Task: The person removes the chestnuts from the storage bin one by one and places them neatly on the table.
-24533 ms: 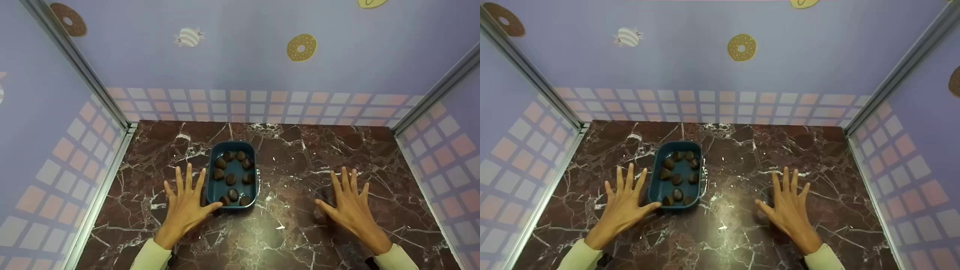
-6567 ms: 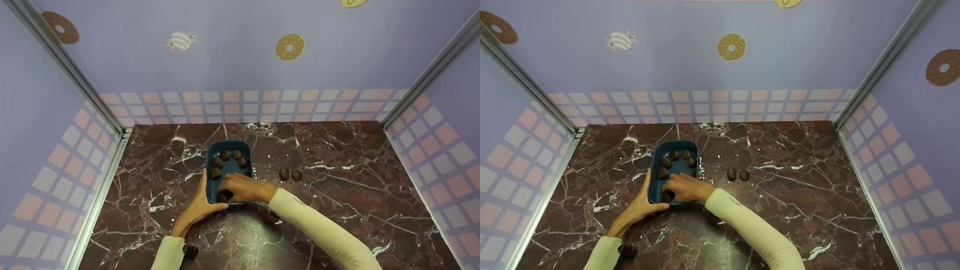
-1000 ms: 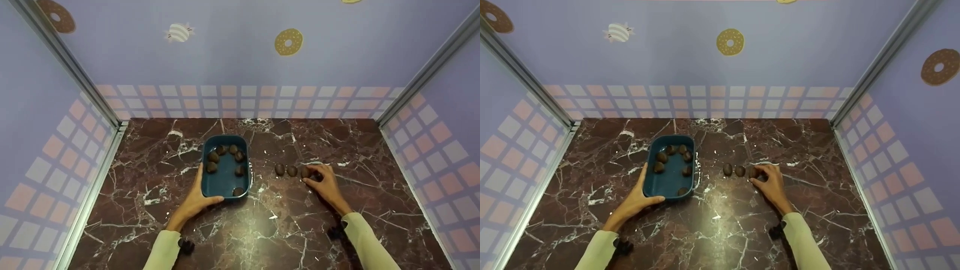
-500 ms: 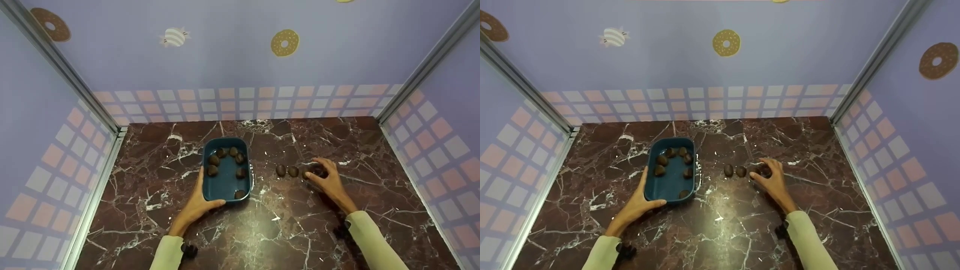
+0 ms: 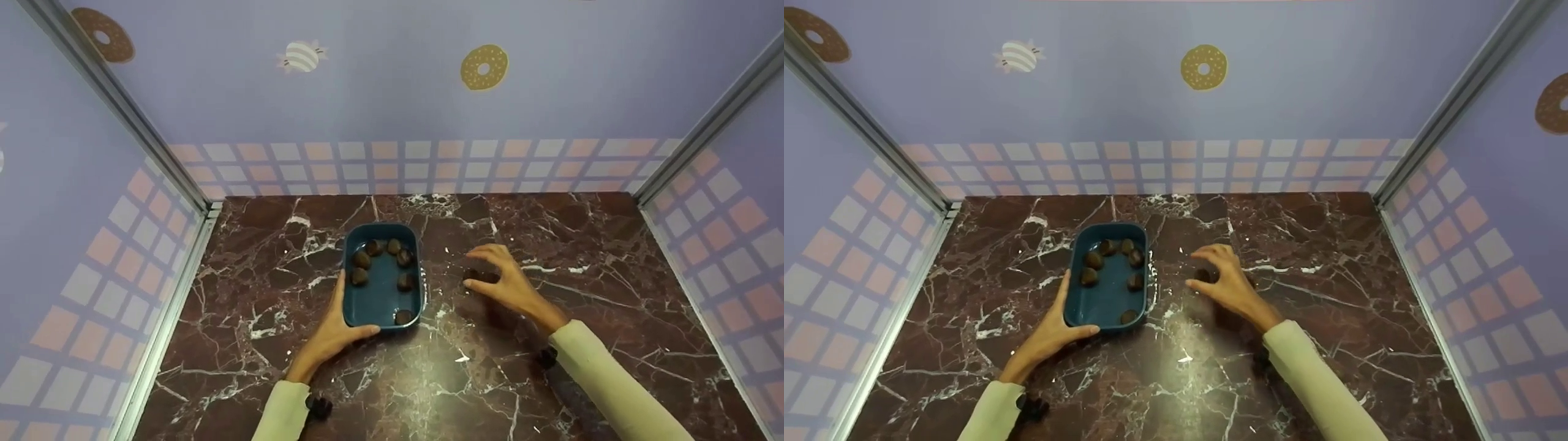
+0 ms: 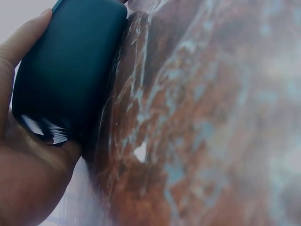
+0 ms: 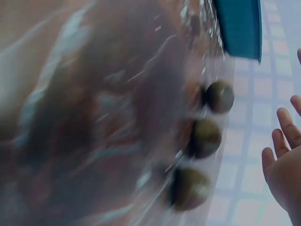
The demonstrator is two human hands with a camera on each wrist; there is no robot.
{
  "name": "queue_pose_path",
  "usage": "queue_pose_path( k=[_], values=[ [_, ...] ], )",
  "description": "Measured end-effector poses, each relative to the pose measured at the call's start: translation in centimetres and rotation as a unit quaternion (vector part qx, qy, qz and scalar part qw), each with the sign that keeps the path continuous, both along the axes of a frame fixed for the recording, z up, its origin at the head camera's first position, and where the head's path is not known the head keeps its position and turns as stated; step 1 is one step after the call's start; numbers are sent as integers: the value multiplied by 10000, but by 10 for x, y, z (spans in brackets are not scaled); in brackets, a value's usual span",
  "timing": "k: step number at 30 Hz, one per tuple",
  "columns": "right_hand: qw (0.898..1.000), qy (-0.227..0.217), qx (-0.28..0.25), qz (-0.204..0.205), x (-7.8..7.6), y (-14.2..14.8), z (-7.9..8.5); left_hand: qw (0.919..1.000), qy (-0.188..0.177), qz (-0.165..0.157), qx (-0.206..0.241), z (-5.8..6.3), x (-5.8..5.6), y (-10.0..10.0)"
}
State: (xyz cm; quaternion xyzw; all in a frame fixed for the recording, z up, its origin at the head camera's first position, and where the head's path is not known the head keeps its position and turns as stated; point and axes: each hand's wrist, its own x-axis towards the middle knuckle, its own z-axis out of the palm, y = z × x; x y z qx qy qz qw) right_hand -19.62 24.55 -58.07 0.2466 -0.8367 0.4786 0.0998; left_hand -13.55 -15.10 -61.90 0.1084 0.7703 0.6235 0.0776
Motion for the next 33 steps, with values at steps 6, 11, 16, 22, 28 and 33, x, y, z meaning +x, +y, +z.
queue_pose_path(
  k=[6, 11, 16, 22, 28, 33],
  values=[
    [9953, 269, 534, 765, -8, -32, 7, 9998, 37, -129, 120, 2, 0, 1],
    [9864, 481, 801, 1356, -12, -55, 8, 9998, -19, -172, 52, 22, 7, 3],
    [9785, 471, 1059, 1708, -17, -72, 10, 9999, -68, 28, 112, 27, 10, 6],
    [9730, 591, 1325, 1798, -24, -88, 11, 9994, -77, 136, 302, 21, 9, 9],
    [9693, 772, 1639, 1665, -29, -101, 7, 9999, -49, -99, 86, 30, 8, 3],
    [9665, 529, 2039, 1467, -32, -110, 9, 9994, -159, -307, 71, 32, 5, -2]
  ],
)
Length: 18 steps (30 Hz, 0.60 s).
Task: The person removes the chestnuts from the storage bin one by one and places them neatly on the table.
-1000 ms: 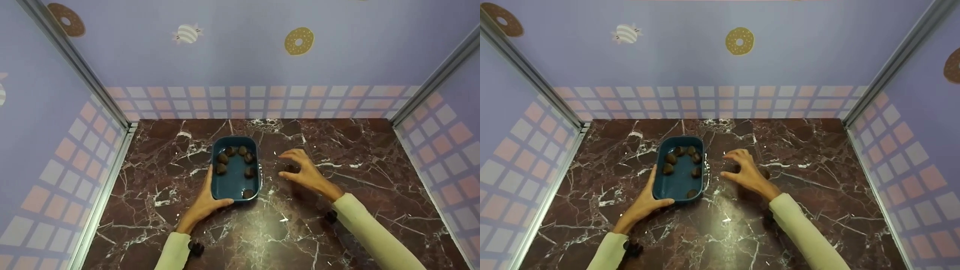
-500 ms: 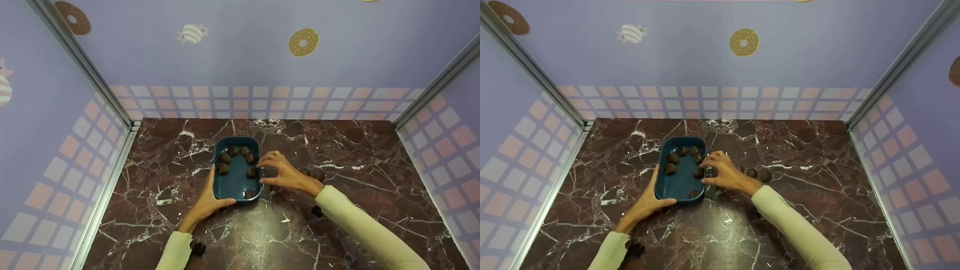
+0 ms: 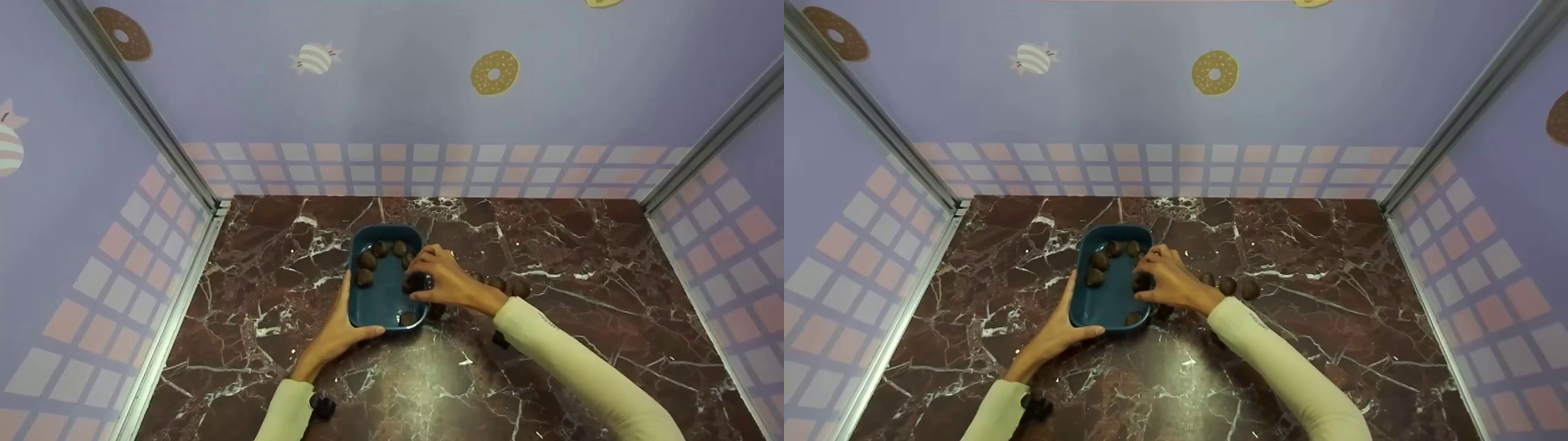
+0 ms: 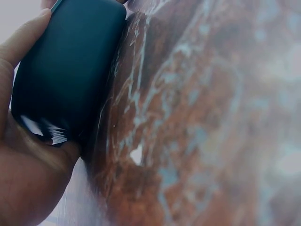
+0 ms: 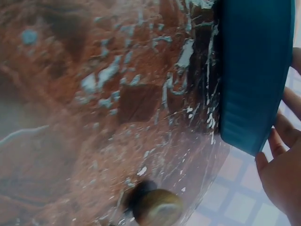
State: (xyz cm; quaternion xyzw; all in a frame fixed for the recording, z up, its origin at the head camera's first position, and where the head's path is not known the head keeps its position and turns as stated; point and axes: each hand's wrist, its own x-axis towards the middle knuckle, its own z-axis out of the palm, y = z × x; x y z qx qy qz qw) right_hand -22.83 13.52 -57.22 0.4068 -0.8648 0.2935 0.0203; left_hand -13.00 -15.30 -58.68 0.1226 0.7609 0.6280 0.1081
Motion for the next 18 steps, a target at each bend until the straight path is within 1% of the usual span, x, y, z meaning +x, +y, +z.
queue_pose_path(
  k=[2, 4, 6, 11, 12, 14, 18],
  values=[
    [9996, -91, 218, -122, -1, -3, 1, 9999, -43, 8, 121, -3, 0, 0],
    [9987, -150, 432, -237, -2, -6, 2, 9999, -67, 36, 146, -4, 0, 0],
    [9971, -193, 648, -348, -2, -9, 4, 9999, -25, 46, 94, -3, 0, 0],
    [9915, -137, 1161, -566, -2, -14, 8, 9999, 132, -8, -101, 1, 2, 1],
    [9904, -133, 1239, -601, -2, -16, 9, 9998, 159, -12, -136, 0, 2, 1],
    [9882, -143, 1372, -659, -3, -18, 10, 9996, 202, 12, -187, -8, 0, 1],
    [9855, -141, 1533, -715, -5, -24, 11, 9994, 261, 170, -169, -27, -5, 3]
  ],
)
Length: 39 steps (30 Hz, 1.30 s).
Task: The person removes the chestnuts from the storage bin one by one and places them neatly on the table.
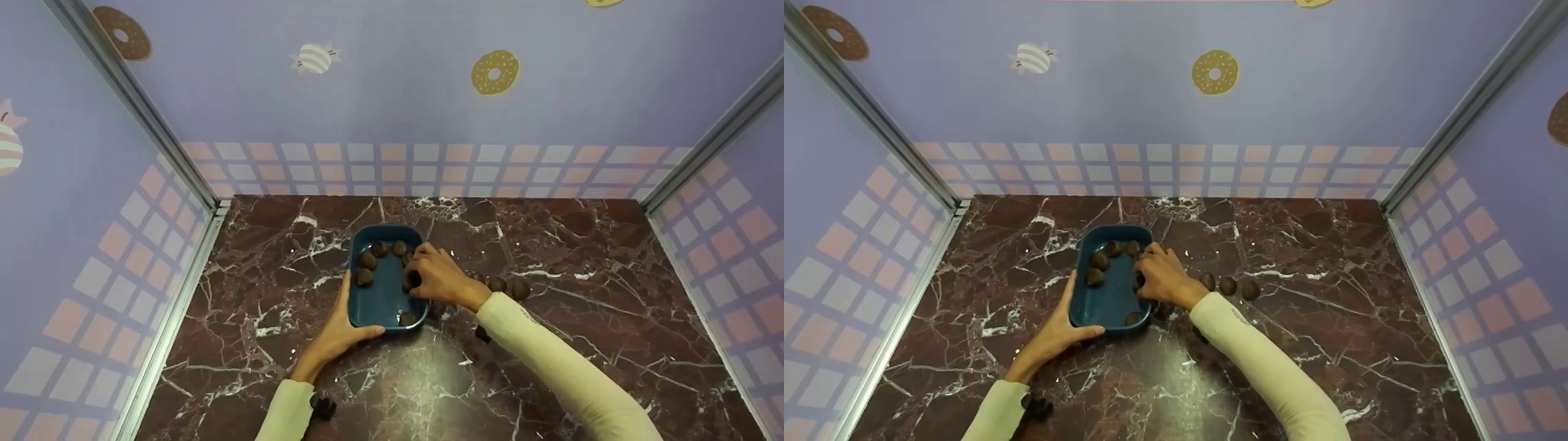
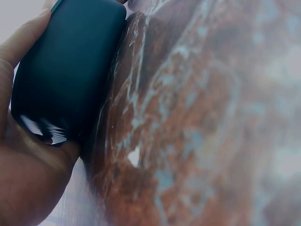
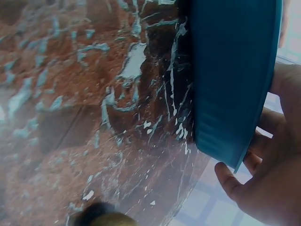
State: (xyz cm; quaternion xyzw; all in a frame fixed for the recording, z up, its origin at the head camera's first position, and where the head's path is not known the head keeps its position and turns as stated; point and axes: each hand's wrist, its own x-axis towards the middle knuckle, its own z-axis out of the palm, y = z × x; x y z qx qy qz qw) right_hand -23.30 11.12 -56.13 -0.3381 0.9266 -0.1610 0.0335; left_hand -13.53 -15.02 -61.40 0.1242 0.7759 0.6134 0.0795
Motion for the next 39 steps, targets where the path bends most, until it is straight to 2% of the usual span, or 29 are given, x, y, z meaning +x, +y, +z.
queue_pose_path(
  k=[3, 7, 10, 13, 17, 22, 26, 29, 35, 39],
  values=[
    [9999, 76, 140, 38, -2, -6, -1, 9999, 29, 82, 83, -5, -1, -1],
    [9993, 222, 289, 66, -3, -10, -2, 9997, 73, 110, 193, -7, -1, -1],
    [9996, 248, 91, 23, -2, -7, -2, 9997, 64, 78, 206, -6, -1, -1],
    [9990, 140, -421, -50, 2, 0, 1, 9998, 49, 76, 152, -6, -1, 0],
    [9924, -15, -1228, -45, 10, 9, 6, 9998, 20, 122, 181, -6, -1, -2],
    [9773, -258, -2091, -229, 21, 21, 11, 9995, -24, 99, 292, -8, -1, -2],
    [9639, -498, -2586, -381, 28, 30, 14, 9992, 21, 90, 385, -9, -1, 0],
    [9580, -560, -2770, -480, 31, 39, 14, 9990, 44, 31, 434, -1, 2, 0],
    [9542, -551, -2868, -656, 41, 59, 10, 9996, -53, -179, 204, 27, 8, -2],
    [9543, -451, -2858, -746, 48, 72, 5, 9996, -82, -163, 201, 32, 8, -1]
  ],
)
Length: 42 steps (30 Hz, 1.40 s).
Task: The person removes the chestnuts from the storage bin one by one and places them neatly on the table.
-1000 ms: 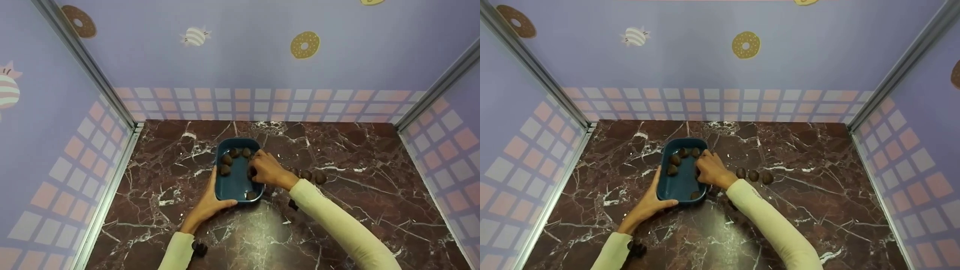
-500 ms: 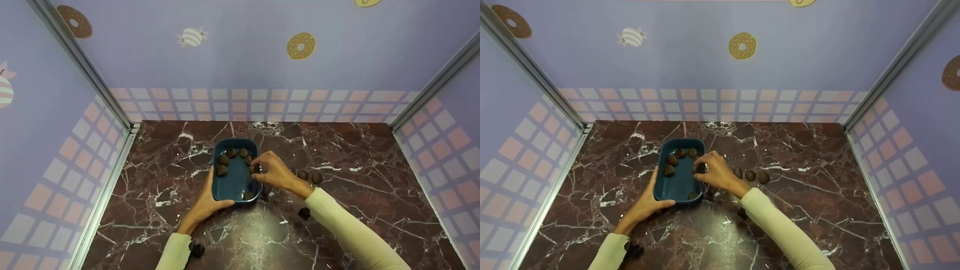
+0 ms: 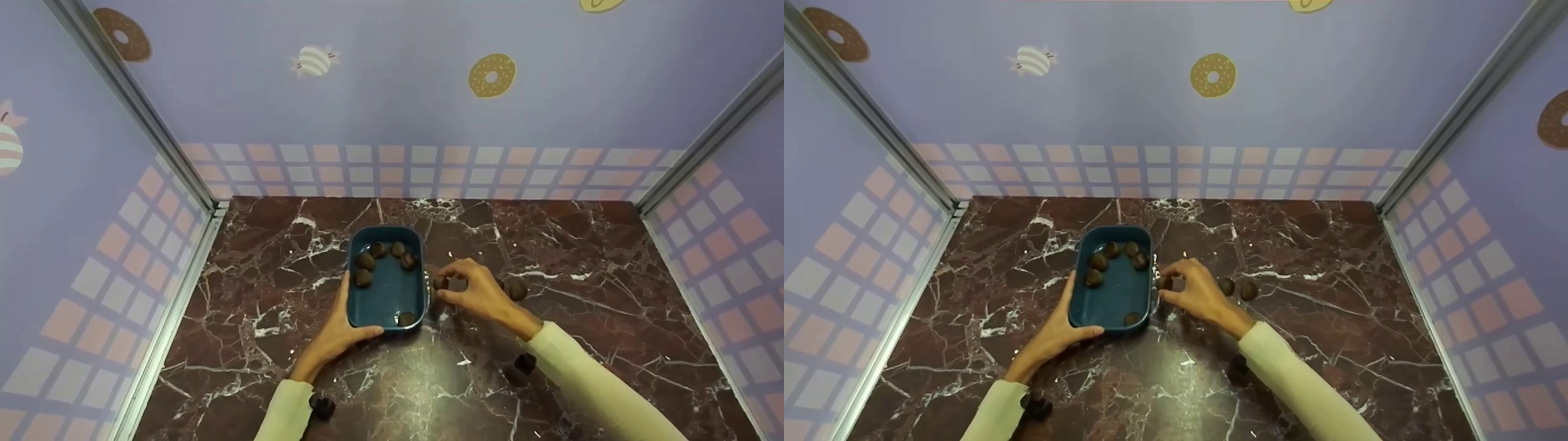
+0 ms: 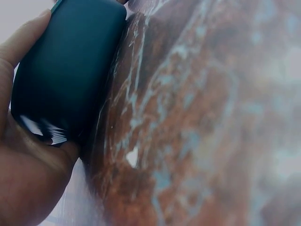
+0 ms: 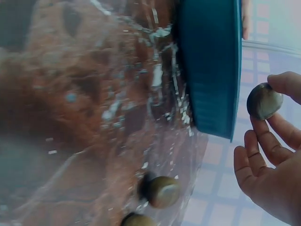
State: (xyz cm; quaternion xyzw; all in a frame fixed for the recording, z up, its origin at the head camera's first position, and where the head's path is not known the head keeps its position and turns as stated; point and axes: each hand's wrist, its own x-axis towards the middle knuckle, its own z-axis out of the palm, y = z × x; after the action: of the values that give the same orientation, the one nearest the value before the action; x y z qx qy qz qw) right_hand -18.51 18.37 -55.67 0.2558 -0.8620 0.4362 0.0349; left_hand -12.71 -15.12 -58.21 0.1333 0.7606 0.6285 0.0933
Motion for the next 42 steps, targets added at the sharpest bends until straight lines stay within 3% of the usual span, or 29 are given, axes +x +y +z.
queue_pose_path(
  k=[10, 16, 25, 34, 42],
  values=[
    [9973, -360, -562, -292, 19, 28, -26, 9999, -18, 17, -118, -2, -2, 2],
    [9962, -489, -460, -553, 30, 38, -44, 10000, 1, -8, 47, -4, 0, 1],
    [9911, -879, -504, -863, 40, 43, -64, 9999, -35, -3, -140, -5, 1, 0],
    [9870, -871, -947, -966, 39, 49, -69, 9996, 20, 298, 2, -39, -8, 2],
    [9841, -779, -1338, -875, 40, 62, -71, 9994, 32, 342, 48, -40, -8, 1]
  ],
)
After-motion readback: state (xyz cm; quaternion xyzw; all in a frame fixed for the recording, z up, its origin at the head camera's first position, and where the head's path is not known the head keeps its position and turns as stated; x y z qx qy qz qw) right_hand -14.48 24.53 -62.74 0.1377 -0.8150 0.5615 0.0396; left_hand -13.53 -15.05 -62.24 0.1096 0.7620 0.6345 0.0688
